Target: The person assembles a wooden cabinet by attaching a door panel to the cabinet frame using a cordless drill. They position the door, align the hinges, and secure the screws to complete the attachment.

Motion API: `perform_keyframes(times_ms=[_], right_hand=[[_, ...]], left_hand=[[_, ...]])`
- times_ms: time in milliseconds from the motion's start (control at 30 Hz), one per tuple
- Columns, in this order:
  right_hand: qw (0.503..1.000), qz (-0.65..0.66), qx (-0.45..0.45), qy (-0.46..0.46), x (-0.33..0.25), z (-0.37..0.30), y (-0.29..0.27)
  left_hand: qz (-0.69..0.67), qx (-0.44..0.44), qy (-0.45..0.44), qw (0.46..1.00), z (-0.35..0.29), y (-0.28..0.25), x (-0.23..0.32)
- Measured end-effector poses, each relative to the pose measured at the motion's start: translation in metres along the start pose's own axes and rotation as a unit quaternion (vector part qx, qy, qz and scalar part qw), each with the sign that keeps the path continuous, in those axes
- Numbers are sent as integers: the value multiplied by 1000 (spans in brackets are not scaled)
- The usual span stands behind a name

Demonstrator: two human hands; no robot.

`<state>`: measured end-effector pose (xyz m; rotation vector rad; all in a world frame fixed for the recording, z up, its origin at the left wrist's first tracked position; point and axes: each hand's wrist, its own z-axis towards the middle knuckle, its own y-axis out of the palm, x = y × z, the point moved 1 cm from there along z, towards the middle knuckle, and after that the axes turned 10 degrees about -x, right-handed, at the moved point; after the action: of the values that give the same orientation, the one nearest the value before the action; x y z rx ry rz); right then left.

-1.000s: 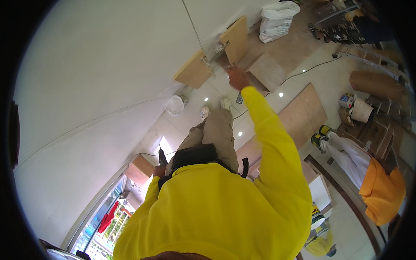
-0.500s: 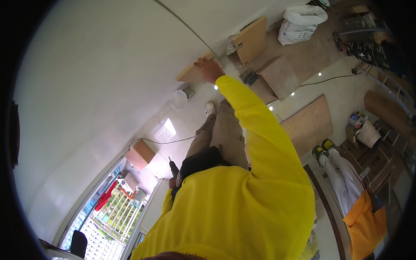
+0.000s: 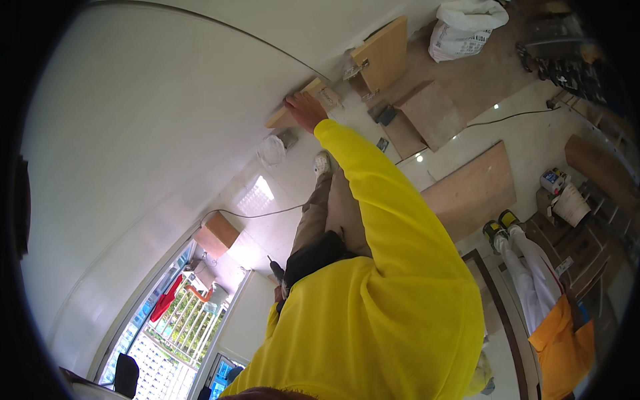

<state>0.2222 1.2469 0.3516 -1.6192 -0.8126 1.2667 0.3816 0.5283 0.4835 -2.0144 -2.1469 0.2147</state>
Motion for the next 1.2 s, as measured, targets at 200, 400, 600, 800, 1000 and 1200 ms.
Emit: perform_keyframes(times_ms=[200, 400, 600, 800, 1000, 1200], right_hand=[[984, -113, -117, -73, 6, -53, 27], [978, -90, -183, -50, 32, -109, 45], [967, -49, -188, -167, 64, -131, -114], [972, -38, -195, -125, 121, -151, -258], [964, -79, -241, -75, 228, -135, -276], [962, -123, -233, -71, 322, -104, -232]], left_hand=[[129, 50, 152, 979, -8, 16, -7], [115, 17, 101, 988, 3, -13, -3], [99, 1, 110, 989, 22, 21, 2], [129, 53, 188, 972, 27, 2, 31], [127, 44, 165, 977, 22, -3, 63], [138, 35, 147, 979, 6, -13, 90]])
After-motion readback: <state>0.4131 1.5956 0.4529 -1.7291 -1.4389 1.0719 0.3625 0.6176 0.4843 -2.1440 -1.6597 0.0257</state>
